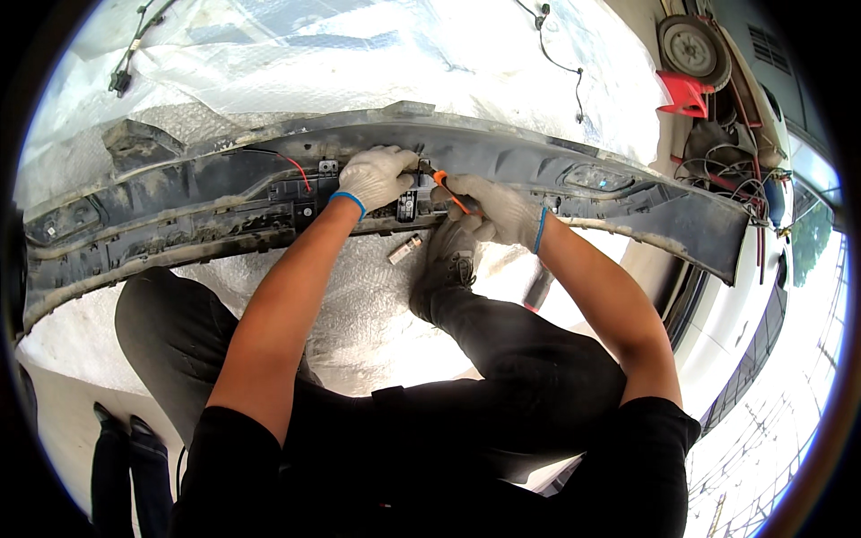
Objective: The person works on a detached car bumper placed on a protective sheet, using pliers and a screwdriver to remove clips and connectors. They then strip and prepare wires using a wire stripper and a lighter.
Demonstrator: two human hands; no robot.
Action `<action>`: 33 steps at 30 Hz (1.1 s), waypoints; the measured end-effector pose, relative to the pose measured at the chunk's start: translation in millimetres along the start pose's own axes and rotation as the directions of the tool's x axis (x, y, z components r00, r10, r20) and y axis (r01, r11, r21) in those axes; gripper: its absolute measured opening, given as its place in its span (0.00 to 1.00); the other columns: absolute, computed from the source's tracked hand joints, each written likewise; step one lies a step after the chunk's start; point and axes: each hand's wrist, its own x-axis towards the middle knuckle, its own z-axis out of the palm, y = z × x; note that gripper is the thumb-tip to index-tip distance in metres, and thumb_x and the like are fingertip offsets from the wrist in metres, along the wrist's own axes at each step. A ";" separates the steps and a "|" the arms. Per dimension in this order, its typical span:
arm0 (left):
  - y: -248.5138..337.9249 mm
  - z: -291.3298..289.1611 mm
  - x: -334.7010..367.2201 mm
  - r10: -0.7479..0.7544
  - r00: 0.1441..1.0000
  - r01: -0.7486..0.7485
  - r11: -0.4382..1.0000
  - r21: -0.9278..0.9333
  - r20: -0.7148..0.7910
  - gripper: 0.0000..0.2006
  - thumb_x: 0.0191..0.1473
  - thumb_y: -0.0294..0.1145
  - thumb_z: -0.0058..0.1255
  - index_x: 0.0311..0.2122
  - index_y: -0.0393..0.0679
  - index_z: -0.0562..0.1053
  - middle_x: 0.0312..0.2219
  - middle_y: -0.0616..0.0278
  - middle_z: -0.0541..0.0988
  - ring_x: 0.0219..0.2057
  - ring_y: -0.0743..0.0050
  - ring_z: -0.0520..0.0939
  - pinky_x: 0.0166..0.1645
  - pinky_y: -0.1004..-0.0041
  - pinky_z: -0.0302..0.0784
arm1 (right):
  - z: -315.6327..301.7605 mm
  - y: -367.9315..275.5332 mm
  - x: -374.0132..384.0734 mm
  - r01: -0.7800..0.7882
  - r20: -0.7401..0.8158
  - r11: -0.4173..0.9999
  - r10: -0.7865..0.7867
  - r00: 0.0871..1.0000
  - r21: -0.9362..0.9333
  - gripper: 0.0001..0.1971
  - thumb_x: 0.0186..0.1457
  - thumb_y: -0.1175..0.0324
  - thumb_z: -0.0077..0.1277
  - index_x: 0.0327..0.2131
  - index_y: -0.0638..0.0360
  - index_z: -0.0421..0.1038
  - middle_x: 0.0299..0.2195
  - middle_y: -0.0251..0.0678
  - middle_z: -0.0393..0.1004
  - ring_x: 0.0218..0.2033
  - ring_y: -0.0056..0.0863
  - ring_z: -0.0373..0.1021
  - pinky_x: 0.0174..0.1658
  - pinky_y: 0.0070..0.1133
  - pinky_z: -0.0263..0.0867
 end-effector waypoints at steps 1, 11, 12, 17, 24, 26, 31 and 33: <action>-1.4 0.4 -0.1 0.007 1.000 -0.007 1.000 -0.003 -0.002 0.16 0.55 0.39 0.53 0.48 0.48 0.76 0.44 0.56 0.79 0.49 0.53 0.78 0.55 0.59 0.74 | 0.6 -1.0 -0.4 0.007 0.015 1.000 -0.008 1.000 0.010 0.23 0.63 0.51 0.46 0.48 0.61 0.72 0.27 0.30 0.65 0.17 0.11 0.56 0.14 0.10 0.45; -1.8 2.7 0.5 0.033 0.999 -0.032 0.999 0.028 -0.027 0.16 0.54 0.39 0.54 0.48 0.48 0.76 0.43 0.56 0.79 0.48 0.54 0.79 0.54 0.59 0.75 | 0.2 -2.2 11.8 -0.045 -0.004 0.997 0.045 0.999 0.062 0.14 0.58 0.63 0.47 0.43 0.61 0.68 0.26 0.27 0.65 0.14 0.09 0.55 0.10 0.08 0.43; -2.7 3.0 0.4 0.031 0.999 -0.030 0.999 0.025 -0.032 0.16 0.54 0.39 0.54 0.48 0.48 0.76 0.43 0.56 0.79 0.48 0.54 0.79 0.53 0.59 0.75 | 3.0 -4.3 11.1 -0.045 -0.003 0.998 0.045 0.999 0.046 0.14 0.57 0.63 0.48 0.43 0.60 0.68 0.25 0.27 0.65 0.15 0.10 0.55 0.11 0.09 0.43; -3.3 4.9 1.0 0.033 0.999 -0.031 0.999 0.036 -0.036 0.16 0.53 0.39 0.55 0.47 0.47 0.77 0.42 0.55 0.80 0.48 0.54 0.79 0.53 0.60 0.76 | 2.4 -3.4 10.7 0.002 0.019 0.997 -0.001 1.000 -0.077 0.12 0.55 0.63 0.53 0.40 0.59 0.70 0.24 0.26 0.62 0.17 0.11 0.56 0.15 0.12 0.46; -6.4 13.7 1.1 0.040 0.989 -0.042 0.999 -0.011 -0.140 0.12 0.50 0.40 0.56 0.39 0.48 0.78 0.37 0.56 0.81 0.44 0.53 0.80 0.51 0.58 0.77 | 18.8 -28.1 4.5 -0.031 -0.101 0.315 -0.209 0.973 -0.949 0.20 0.52 0.65 0.53 0.46 0.66 0.70 0.29 0.36 0.70 0.28 0.23 0.70 0.28 0.22 0.67; -7.4 15.0 3.1 0.051 0.989 -0.053 0.999 -0.012 -0.141 0.12 0.50 0.40 0.55 0.39 0.48 0.78 0.37 0.56 0.81 0.44 0.53 0.80 0.51 0.58 0.77 | 31.2 -32.2 1.4 -0.102 -0.056 -0.173 -0.255 0.965 -0.980 0.22 0.49 0.65 0.56 0.48 0.66 0.71 0.35 0.40 0.73 0.36 0.28 0.72 0.34 0.24 0.70; -8.5 9.8 4.6 0.046 0.996 -0.045 0.999 0.017 -0.072 0.16 0.52 0.40 0.54 0.45 0.47 0.77 0.41 0.55 0.80 0.47 0.53 0.79 0.53 0.59 0.76 | 71.4 -33.8 -1.0 -0.218 -0.058 -0.775 -0.229 0.972 -0.594 0.32 0.40 0.69 0.69 0.51 0.66 0.72 0.51 0.48 0.70 0.45 0.35 0.74 0.42 0.29 0.74; -5.6 7.9 5.5 0.044 0.998 -0.043 0.999 0.017 -0.035 0.17 0.53 0.40 0.54 0.47 0.47 0.76 0.42 0.55 0.80 0.48 0.54 0.78 0.54 0.60 0.75 | 60.5 -29.5 0.2 -0.295 -0.180 -0.651 -0.239 0.954 -0.699 0.31 0.38 0.67 0.69 0.50 0.62 0.74 0.51 0.47 0.70 0.46 0.36 0.74 0.43 0.28 0.74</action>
